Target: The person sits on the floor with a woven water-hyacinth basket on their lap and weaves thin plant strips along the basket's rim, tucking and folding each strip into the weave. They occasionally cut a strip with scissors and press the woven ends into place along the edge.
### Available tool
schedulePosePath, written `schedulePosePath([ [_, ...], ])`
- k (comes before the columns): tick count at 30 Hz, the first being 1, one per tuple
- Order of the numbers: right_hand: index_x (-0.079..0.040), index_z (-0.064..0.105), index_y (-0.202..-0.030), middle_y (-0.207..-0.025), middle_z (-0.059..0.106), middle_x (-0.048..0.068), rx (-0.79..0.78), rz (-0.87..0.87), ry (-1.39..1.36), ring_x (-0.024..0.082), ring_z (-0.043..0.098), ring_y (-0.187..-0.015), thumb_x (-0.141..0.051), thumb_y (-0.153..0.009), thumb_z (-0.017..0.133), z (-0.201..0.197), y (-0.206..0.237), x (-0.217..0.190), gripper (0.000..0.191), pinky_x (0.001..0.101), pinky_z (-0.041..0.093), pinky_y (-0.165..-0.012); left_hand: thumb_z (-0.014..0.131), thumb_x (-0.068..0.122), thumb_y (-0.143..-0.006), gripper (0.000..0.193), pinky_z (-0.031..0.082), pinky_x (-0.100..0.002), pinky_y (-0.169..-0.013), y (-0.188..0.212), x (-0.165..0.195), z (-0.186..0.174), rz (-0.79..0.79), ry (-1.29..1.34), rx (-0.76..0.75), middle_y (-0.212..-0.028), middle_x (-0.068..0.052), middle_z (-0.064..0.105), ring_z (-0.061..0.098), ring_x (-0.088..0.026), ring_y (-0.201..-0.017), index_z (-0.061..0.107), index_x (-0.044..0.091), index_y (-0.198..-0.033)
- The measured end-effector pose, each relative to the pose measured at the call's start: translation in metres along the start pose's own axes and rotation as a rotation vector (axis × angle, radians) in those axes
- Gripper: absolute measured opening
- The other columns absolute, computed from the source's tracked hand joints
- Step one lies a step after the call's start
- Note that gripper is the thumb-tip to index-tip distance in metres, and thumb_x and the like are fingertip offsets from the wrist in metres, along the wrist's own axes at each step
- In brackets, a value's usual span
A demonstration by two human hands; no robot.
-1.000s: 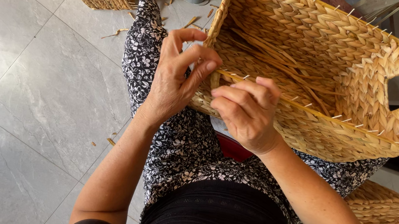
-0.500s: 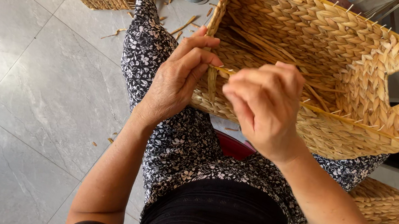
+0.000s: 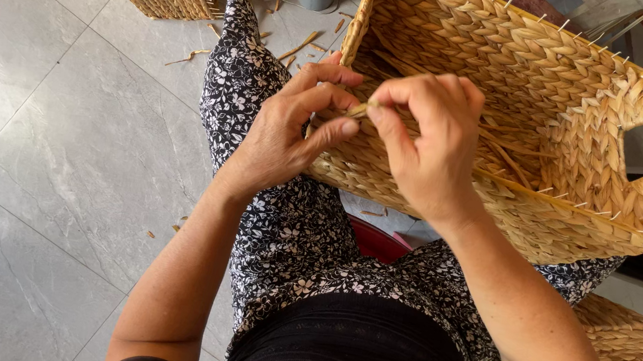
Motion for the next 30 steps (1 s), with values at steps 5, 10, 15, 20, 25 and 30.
schedulePosePath([
  [5,-0.011,0.073,-0.116,-0.095,0.067,-0.005,-0.002,-0.168,0.207,0.015,0.057,-0.087,-0.006,-0.097,0.082,-0.009,-0.025,0.003,0.021,0.0382,0.041,-0.086,0.069,0.014,-0.103,0.013,0.053,-0.039,-0.109,-0.001,-0.005,0.012,-0.092,0.005,0.181,-0.129,-0.011,0.063,0.057,-0.034,-0.142,0.069,0.001,-0.1],
  [10,-0.013,0.078,-0.11,-0.102,0.064,-0.002,-0.13,-0.428,0.245,0.015,0.056,-0.096,-0.006,-0.095,0.082,-0.009,-0.033,0.003,0.016,0.0305,0.051,-0.09,0.068,0.012,-0.103,0.013,0.051,-0.038,-0.109,-0.001,-0.004,0.013,-0.081,0.026,0.186,-0.128,-0.012,0.06,0.056,-0.034,-0.141,0.068,-0.001,-0.099],
  [15,-0.012,0.079,-0.104,-0.098,0.068,0.0,-0.218,-0.347,0.144,0.017,0.062,-0.093,-0.01,-0.092,0.085,-0.004,-0.037,0.013,0.013,0.0324,0.055,-0.084,0.071,0.009,-0.095,0.013,0.054,-0.035,-0.102,-0.002,-0.002,0.01,-0.076,0.072,0.127,-0.131,-0.011,0.059,0.059,-0.028,-0.128,0.067,-0.002,-0.101],
  [20,-0.009,0.078,-0.102,-0.094,0.073,0.002,-0.316,-0.041,-0.098,0.014,0.069,-0.083,-0.01,-0.096,0.079,0.0,-0.038,0.023,0.005,0.03,0.057,-0.074,0.073,0.012,-0.096,0.014,0.059,-0.027,-0.083,-0.006,-0.006,0.014,-0.168,0.096,0.132,-0.127,-0.008,0.057,0.065,-0.013,-0.098,0.067,0.0,-0.1],
  [25,-0.009,0.079,-0.104,-0.09,0.076,0.002,-0.365,0.181,-0.268,0.006,0.068,-0.073,-0.009,-0.096,0.076,0.004,-0.037,0.028,0.008,0.0235,0.052,-0.064,0.073,0.005,-0.091,0.017,0.059,-0.029,-0.092,-0.004,-0.001,0.012,-0.112,0.111,0.111,-0.131,-0.009,0.056,0.066,-0.016,-0.108,0.065,0.0,-0.105],
  [30,-0.011,0.08,-0.103,-0.077,0.074,-0.002,-0.421,0.394,-0.358,0.002,0.06,-0.065,-0.014,-0.096,0.076,0.011,-0.034,0.037,0.009,0.02,0.047,-0.058,0.075,0.001,-0.086,0.02,0.058,-0.031,-0.095,-0.004,0.001,0.013,-0.091,0.028,0.138,-0.132,-0.011,0.057,0.066,-0.021,-0.114,0.064,0.0,-0.103],
])
Point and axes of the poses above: each hand's wrist, its own y-axis away from the middle knuckle, its own z-axis out of the palm, x = y × z, the point moved 5 cm from there along -y, towards the middle knuckle
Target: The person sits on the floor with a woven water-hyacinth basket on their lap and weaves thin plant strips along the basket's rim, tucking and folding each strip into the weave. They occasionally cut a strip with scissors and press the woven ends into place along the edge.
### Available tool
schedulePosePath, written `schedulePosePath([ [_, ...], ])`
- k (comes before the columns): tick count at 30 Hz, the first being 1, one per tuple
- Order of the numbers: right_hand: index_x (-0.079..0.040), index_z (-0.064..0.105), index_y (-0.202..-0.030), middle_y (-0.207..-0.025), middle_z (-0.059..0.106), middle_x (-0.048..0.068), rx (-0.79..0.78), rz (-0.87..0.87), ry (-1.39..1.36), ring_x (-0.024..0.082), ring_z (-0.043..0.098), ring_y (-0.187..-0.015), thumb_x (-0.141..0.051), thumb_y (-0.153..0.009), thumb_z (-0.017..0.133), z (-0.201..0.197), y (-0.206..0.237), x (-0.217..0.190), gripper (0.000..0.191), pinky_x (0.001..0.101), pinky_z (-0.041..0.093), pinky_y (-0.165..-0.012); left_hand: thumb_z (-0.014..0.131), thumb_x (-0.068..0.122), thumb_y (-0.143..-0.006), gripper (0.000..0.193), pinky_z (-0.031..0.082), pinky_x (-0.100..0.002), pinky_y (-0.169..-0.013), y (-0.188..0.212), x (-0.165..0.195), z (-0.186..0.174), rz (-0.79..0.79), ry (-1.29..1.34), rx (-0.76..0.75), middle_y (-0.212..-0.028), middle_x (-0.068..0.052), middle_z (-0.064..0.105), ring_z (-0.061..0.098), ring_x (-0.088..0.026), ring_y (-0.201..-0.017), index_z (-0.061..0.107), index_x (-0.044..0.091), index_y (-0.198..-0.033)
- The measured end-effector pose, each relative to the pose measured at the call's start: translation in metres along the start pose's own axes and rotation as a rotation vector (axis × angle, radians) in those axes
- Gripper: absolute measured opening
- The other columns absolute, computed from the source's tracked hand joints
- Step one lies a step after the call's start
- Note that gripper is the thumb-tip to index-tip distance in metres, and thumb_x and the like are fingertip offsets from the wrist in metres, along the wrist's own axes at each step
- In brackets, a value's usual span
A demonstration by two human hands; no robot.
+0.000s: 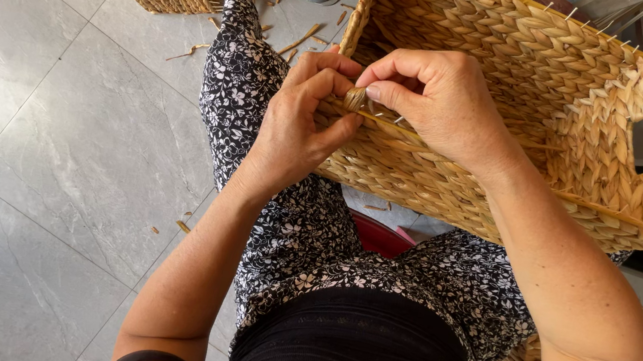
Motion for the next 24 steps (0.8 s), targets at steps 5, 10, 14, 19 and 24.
schedulePosePath([
  [5,-0.009,0.078,-0.104,-0.081,0.075,-0.002,-0.021,-0.006,-0.055,0.001,0.063,-0.07,-0.011,-0.095,0.075,0.002,0.001,0.006,0.009,0.0185,0.051,-0.062,0.074,-0.001,-0.085,0.022,0.058,-0.034,-0.099,0.002,0.004,0.003,0.05,-0.103,0.056,-0.129,-0.012,0.058,0.065,-0.025,-0.117,0.062,0.001,-0.102],
  [10,-0.007,0.076,-0.1,-0.084,0.075,-0.004,-0.03,-0.016,-0.09,0.002,0.068,-0.075,-0.009,-0.092,0.077,0.003,0.001,0.01,0.008,0.0191,0.057,-0.068,0.074,-0.001,-0.085,0.021,0.058,-0.034,-0.099,0.002,0.002,0.004,0.036,-0.09,0.05,-0.13,-0.012,0.058,0.064,-0.026,-0.122,0.06,0.002,-0.1],
  [14,-0.006,0.077,-0.097,-0.083,0.073,0.001,-0.039,0.039,-0.03,0.007,0.065,-0.073,-0.01,-0.09,0.078,0.005,0.001,0.015,0.008,0.0233,0.054,-0.066,0.074,0.0,-0.085,0.021,0.058,-0.035,-0.101,0.002,-0.002,0.003,-0.001,-0.069,0.032,-0.134,-0.012,0.059,0.065,-0.025,-0.123,0.06,0.003,-0.101],
  [19,-0.007,0.078,-0.095,-0.089,0.072,0.003,-0.086,0.034,0.051,0.011,0.068,-0.079,-0.014,-0.089,0.079,0.008,0.002,0.014,0.01,0.0283,0.055,-0.072,0.074,0.008,-0.098,0.013,0.05,-0.038,-0.11,0.001,0.001,-0.011,0.118,-0.019,-0.052,-0.14,-0.014,0.059,0.057,-0.03,-0.136,0.066,0.001,-0.106],
  [24,-0.007,0.077,-0.104,-0.096,0.072,0.005,-0.016,-0.106,0.174,0.015,0.07,-0.08,-0.013,-0.096,0.075,0.001,0.016,0.003,0.01,0.0322,0.056,-0.072,0.066,0.016,-0.103,0.014,0.055,-0.033,-0.091,0.0,-0.003,-0.008,-0.035,0.029,-0.031,-0.135,-0.011,0.06,0.065,-0.023,-0.111,0.066,0.001,-0.103],
])
Point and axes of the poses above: each hand's wrist, its own y-axis away from the middle knuckle, its own z-axis out of the palm, x = y × z, the point moved 5 cm from there along -y, towards the middle knuckle
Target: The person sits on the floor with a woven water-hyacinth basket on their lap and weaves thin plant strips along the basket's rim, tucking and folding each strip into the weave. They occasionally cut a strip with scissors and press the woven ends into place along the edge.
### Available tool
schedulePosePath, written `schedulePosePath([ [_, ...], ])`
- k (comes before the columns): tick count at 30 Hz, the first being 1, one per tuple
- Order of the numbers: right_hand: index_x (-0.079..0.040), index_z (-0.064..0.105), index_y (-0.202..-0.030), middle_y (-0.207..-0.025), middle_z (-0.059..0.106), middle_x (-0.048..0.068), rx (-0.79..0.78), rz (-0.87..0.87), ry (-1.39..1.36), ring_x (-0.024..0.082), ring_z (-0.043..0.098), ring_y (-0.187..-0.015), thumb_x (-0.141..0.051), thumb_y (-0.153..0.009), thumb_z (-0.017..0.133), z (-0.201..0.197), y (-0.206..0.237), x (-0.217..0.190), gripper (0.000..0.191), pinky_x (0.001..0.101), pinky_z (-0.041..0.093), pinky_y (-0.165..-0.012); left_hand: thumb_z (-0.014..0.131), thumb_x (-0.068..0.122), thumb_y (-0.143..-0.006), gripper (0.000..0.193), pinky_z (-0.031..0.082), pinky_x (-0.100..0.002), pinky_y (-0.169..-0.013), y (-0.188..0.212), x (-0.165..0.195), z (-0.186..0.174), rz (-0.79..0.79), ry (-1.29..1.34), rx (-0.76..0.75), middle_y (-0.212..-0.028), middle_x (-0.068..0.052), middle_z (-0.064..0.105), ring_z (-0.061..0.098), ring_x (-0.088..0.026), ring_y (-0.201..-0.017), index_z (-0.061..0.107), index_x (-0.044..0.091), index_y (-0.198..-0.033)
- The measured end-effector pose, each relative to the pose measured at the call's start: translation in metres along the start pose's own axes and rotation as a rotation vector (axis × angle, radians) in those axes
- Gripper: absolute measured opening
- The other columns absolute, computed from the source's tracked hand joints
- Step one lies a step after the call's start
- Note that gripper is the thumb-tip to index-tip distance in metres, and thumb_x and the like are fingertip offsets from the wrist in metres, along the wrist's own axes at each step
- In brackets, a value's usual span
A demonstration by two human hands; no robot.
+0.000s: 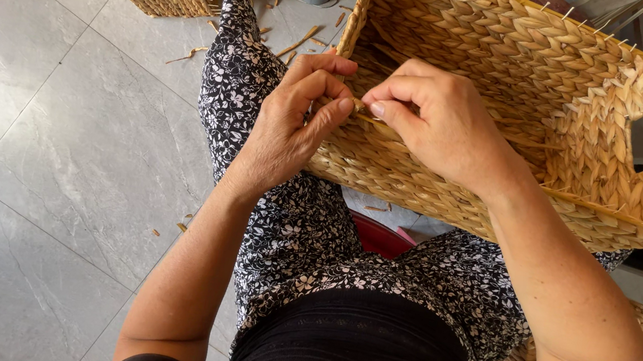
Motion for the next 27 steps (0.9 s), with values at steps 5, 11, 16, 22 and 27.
schedulePosePath([
  [5,-0.01,0.068,-0.116,-0.109,0.068,0.003,0.142,-0.21,0.113,0.017,0.068,-0.096,-0.016,-0.095,0.08,-0.004,0.024,-0.014,0.025,0.035,0.057,-0.088,0.064,0.015,-0.102,0.014,0.055,-0.033,-0.083,-0.006,0.0,0.006,-0.048,-0.065,0.049,-0.127,-0.011,0.061,0.064,-0.022,-0.101,0.065,0.001,-0.1],
  [11,-0.013,0.07,-0.113,-0.114,0.062,-0.001,0.314,-0.453,0.419,0.019,0.062,-0.103,-0.007,-0.091,0.085,0.007,0.044,-0.029,0.027,0.0397,0.048,-0.096,0.067,0.013,-0.1,0.015,0.048,-0.041,-0.103,-0.01,0.002,0.008,0.032,-0.189,0.058,-0.127,-0.013,0.061,0.058,-0.031,-0.118,0.064,0.0,-0.093],
  [16,-0.015,0.071,-0.11,-0.111,0.063,-0.002,0.362,-0.431,0.491,0.018,0.063,-0.101,-0.007,-0.089,0.083,0.013,0.041,-0.03,0.025,0.0367,0.046,-0.091,0.068,0.012,-0.1,0.016,0.047,-0.042,-0.105,-0.013,0.006,0.007,0.102,-0.212,0.048,-0.126,-0.012,0.062,0.059,-0.03,-0.117,0.063,0.0,-0.091],
  [22,-0.016,0.068,-0.104,-0.11,0.062,-0.005,0.385,-0.419,0.491,0.017,0.06,-0.099,-0.014,-0.099,0.08,0.014,0.042,-0.027,0.013,0.0379,0.042,-0.094,0.068,0.01,-0.1,0.013,0.048,-0.041,-0.109,-0.005,0.008,-0.005,0.068,0.001,-0.074,-0.14,-0.013,0.057,0.054,-0.03,-0.134,0.067,0.003,-0.111],
  [27,-0.017,0.066,-0.105,-0.114,0.063,-0.005,0.417,-0.48,0.51,0.019,0.06,-0.107,-0.016,-0.099,0.076,0.012,0.047,-0.032,0.011,0.0411,0.038,-0.098,0.069,0.004,-0.1,0.018,0.043,-0.045,-0.121,0.001,0.014,-0.002,0.178,-0.116,-0.048,-0.144,-0.013,0.056,0.044,-0.035,-0.149,0.072,0.012,-0.116],
])
Point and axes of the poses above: each hand's wrist, its own y-axis away from the middle knuckle, its own z-axis out of the palm, x = y × z, the point moved 5 cm from there along -y, towards the middle knuckle
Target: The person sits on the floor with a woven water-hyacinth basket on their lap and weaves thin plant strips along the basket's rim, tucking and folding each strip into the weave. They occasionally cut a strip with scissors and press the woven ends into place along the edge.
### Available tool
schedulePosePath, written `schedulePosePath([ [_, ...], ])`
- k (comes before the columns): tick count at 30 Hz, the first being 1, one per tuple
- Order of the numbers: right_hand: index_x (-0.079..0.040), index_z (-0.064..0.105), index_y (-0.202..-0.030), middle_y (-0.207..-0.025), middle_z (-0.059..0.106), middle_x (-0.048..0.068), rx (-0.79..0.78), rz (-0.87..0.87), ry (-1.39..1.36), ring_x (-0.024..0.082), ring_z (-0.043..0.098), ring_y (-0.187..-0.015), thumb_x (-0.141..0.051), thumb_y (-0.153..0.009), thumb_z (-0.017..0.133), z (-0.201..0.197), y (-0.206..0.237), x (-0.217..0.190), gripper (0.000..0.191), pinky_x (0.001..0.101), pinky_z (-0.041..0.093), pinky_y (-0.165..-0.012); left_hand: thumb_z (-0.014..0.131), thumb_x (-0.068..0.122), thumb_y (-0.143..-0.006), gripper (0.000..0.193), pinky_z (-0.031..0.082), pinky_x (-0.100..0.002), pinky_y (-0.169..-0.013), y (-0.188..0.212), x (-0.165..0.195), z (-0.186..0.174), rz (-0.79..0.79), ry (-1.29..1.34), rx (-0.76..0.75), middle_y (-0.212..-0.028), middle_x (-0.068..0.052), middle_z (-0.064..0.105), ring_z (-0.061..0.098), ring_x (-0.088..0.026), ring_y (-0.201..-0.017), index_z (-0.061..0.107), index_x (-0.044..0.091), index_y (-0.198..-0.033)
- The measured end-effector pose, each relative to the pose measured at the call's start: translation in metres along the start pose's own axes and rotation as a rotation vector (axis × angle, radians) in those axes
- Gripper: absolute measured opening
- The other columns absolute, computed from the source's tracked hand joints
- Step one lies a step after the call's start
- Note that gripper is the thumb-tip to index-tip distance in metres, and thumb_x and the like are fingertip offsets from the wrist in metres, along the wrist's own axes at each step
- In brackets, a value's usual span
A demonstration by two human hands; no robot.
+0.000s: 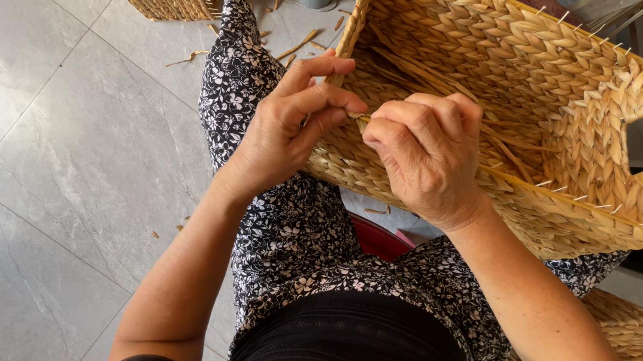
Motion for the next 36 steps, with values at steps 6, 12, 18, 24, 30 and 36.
schedulePosePath([
  [6,-0.016,0.066,-0.101,-0.109,0.063,-0.003,0.079,-0.022,-0.066,0.019,0.058,-0.103,-0.021,-0.099,0.075,0.005,-0.013,0.003,0.01,0.0408,0.038,-0.096,0.066,-0.001,-0.094,0.023,0.039,-0.052,-0.12,0.002,0.017,0.007,0.14,-0.419,0.035,-0.126,-0.006,0.067,0.049,-0.035,-0.145,0.071,0.01,-0.114],
  [12,-0.012,0.068,-0.099,-0.101,0.068,-0.001,0.039,0.22,-0.246,0.017,0.06,-0.096,-0.016,-0.101,0.077,0.014,-0.018,0.018,0.01,0.0394,0.043,-0.09,0.076,0.005,-0.093,0.019,0.046,-0.046,-0.112,0.002,0.018,0.011,0.108,-0.216,0.064,-0.113,-0.014,0.066,0.052,-0.038,-0.139,0.067,0.001,-0.11],
  [18,-0.008,0.072,-0.109,-0.104,0.076,0.005,-0.15,0.488,-0.561,0.012,0.072,-0.093,-0.012,-0.108,0.072,-0.011,-0.008,0.102,0.004,0.0284,0.062,-0.082,0.075,-0.004,-0.093,0.013,0.046,-0.043,-0.114,0.009,0.008,0.02,0.088,-0.177,0.165,-0.107,-0.007,0.074,0.058,-0.035,-0.137,0.073,0.005,-0.103],
  [24,-0.007,0.075,-0.108,-0.096,0.078,0.003,-0.454,0.873,-0.391,0.011,0.075,-0.089,-0.014,-0.103,0.066,0.001,0.049,0.218,0.012,0.029,0.059,-0.079,0.073,-0.003,-0.094,0.012,0.043,-0.044,-0.12,0.015,-0.009,0.032,0.077,-0.075,0.162,-0.105,-0.005,0.075,0.057,-0.034,-0.137,0.073,0.006,-0.101],
  [30,-0.016,0.068,-0.131,-0.12,0.073,0.012,-0.962,1.021,-0.095,0.026,0.069,-0.106,-0.023,-0.104,0.06,0.051,0.096,0.229,0.029,0.0444,0.049,-0.101,0.074,0.008,-0.097,0.003,0.04,-0.045,-0.125,0.018,-0.018,0.034,0.053,-0.033,0.166,-0.103,-0.005,0.075,0.057,-0.032,-0.137,0.072,0.007,-0.099],
  [36,-0.01,0.068,-0.118,-0.123,0.063,0.014,-1.027,0.914,0.004,0.03,0.065,-0.108,-0.029,-0.098,0.068,0.058,0.089,0.211,0.028,0.0463,0.053,-0.096,0.073,0.01,-0.097,0.003,0.037,-0.047,-0.125,0.02,-0.014,0.028,0.018,-0.051,0.125,-0.104,-0.004,0.075,0.055,-0.031,-0.138,0.072,0.008,-0.099],
])
Point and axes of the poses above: each hand's wrist, its own y-axis away from the middle knuckle, its own z-axis out of the palm, x = y × z, the point moved 5 cm from there along -y, towards the middle knuckle
